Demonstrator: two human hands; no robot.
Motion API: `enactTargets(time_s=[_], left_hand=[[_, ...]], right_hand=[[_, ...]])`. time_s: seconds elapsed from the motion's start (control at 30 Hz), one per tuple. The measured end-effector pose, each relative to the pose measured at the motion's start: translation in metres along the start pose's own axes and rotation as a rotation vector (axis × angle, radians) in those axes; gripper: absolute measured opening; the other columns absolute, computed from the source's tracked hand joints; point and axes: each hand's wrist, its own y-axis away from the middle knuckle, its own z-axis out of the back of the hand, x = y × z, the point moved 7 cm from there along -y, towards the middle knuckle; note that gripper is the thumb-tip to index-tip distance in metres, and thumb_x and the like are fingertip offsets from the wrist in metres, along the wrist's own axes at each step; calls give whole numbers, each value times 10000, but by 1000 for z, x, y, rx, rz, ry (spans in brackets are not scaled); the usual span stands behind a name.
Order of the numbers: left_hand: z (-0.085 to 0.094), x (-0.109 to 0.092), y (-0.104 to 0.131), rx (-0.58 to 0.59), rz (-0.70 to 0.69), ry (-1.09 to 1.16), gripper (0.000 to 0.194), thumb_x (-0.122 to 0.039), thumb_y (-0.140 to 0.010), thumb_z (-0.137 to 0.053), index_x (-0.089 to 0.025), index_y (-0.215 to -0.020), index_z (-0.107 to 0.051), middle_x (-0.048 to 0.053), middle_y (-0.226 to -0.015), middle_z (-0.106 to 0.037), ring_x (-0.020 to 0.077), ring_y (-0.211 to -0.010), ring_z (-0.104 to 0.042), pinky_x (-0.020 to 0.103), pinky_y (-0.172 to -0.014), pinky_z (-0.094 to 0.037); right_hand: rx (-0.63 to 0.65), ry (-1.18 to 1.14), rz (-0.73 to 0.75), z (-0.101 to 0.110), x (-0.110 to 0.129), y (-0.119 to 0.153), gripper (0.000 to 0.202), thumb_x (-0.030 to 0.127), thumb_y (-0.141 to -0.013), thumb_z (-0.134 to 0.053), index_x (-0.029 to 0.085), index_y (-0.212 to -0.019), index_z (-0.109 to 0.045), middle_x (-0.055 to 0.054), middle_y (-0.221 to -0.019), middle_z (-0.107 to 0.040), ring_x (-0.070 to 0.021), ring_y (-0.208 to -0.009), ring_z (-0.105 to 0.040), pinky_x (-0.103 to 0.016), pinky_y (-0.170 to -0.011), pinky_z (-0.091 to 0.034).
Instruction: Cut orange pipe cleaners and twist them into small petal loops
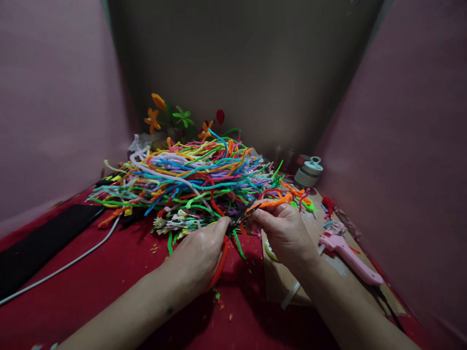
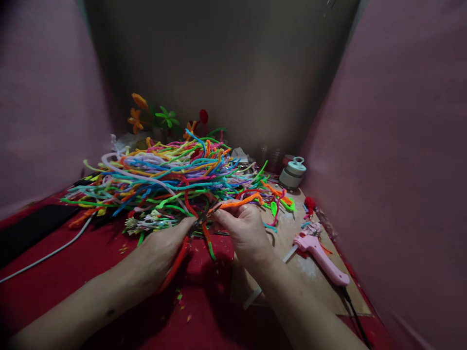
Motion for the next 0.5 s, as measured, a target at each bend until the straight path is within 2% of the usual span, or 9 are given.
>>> enactTargets(time_s=[0.3,0.5], left_hand=[[12,-7,-1,-85,-41,-30,376,-83,-769,-368,-158,-1119,-482,88,-829,-649,202,-832,-629,318,-753,-503],[12,-6,-1,-50,-13,-69,327,-78,-777,-353,-145,-1059,-506,90,-780,-631,203,-794,-624,322,-750,-494]], right_hand=[[-38,-23,-24,1,2,1,56,200,-632,-668,145,-629,-658,1,-583,-597,-85,-505,-501,-210,-493,-430],[-3,-37,-46,0,1,0,47,177,-625,-657,140,-596,-652,8,-532,-575,-78,-476,-492,-205,-481,-423]])
